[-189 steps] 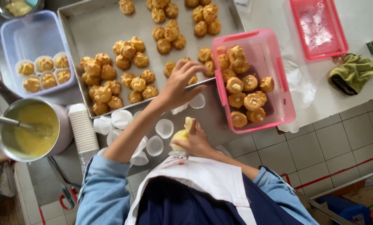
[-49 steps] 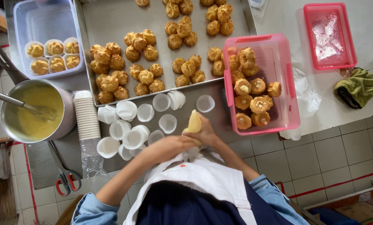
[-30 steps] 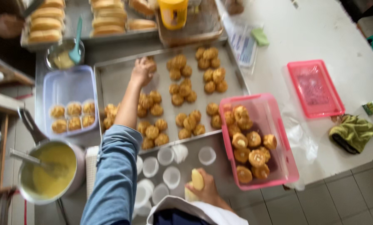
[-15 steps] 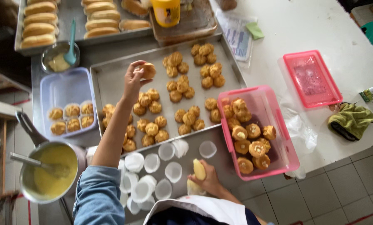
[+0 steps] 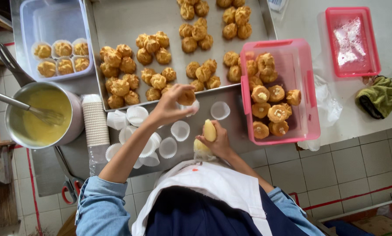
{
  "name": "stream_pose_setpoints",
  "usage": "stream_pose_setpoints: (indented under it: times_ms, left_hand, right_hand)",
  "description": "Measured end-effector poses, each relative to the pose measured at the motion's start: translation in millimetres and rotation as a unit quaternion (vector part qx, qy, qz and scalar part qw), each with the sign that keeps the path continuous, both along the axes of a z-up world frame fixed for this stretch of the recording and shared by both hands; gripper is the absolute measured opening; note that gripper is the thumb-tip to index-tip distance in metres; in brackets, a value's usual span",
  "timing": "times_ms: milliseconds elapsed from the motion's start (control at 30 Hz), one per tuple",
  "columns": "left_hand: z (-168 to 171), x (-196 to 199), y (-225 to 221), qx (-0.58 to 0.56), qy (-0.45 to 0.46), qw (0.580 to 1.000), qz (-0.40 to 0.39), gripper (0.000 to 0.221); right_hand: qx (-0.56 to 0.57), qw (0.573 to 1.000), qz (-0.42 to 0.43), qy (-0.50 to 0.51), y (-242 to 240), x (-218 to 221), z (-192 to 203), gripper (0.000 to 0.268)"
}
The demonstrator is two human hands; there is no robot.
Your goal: The person fills cream puff pastries with cream using a piping bag and then places them into paper cups.
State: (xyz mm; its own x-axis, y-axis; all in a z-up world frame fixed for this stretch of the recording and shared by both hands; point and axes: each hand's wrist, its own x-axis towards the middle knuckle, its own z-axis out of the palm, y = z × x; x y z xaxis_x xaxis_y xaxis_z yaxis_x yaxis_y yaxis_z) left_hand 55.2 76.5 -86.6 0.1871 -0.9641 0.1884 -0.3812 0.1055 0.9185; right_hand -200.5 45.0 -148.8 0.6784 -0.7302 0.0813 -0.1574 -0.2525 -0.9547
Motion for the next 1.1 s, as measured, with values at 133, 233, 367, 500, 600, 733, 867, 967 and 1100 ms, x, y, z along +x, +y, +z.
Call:
stream_pose_setpoints:
  times_ms: [133,233,367,500,600,733,867,967,1100]
  left_hand:
    - [3,-30,17,-0.016,-0.193,0.981,-0.034,0.07]
    - [-1,-36,18,0.003,-0.208,0.977,-0.042,0.062]
    - [1,-36,12,0.038,-0.315,0.945,-0.086,0.06]
    - [6,-34,12,0.006,-0.301,0.939,-0.163,0.046]
    - [8,-34,11,0.006,-0.316,0.927,-0.2,0.04]
    - [5,-34,8,0.01,-0.372,0.902,-0.221,0.043]
    - [-6,-32,3,0.032,-0.342,0.912,-0.223,0.032]
    - [-10,-32,-1,0.054,-0.304,0.92,-0.24,0.028]
    - [-6,-35,-2,0.065,-0.281,0.925,-0.248,0.029]
  right_hand:
    - [-0.012,1.0,0.025,-0.001,-1,-1,3,0.045]
    - [-0.039,0.998,0.043,0.021,-4,2,6,0.043]
    - [-0.013,0.998,0.057,0.025,-7,9,12,0.039]
    - [-0.037,0.996,0.059,0.061,-11,15,15,0.036]
    - [-0.041,0.994,0.065,0.081,-12,17,13,0.034]
    - [-0.064,0.992,0.065,0.09,-12,20,8,0.036]
    - [-0.075,0.99,0.066,0.096,-12,19,5,0.037]
    - [-0.092,0.989,0.06,0.098,-12,18,4,0.037]
    - [-0.077,0.988,0.058,0.122,-12,17,1,0.034]
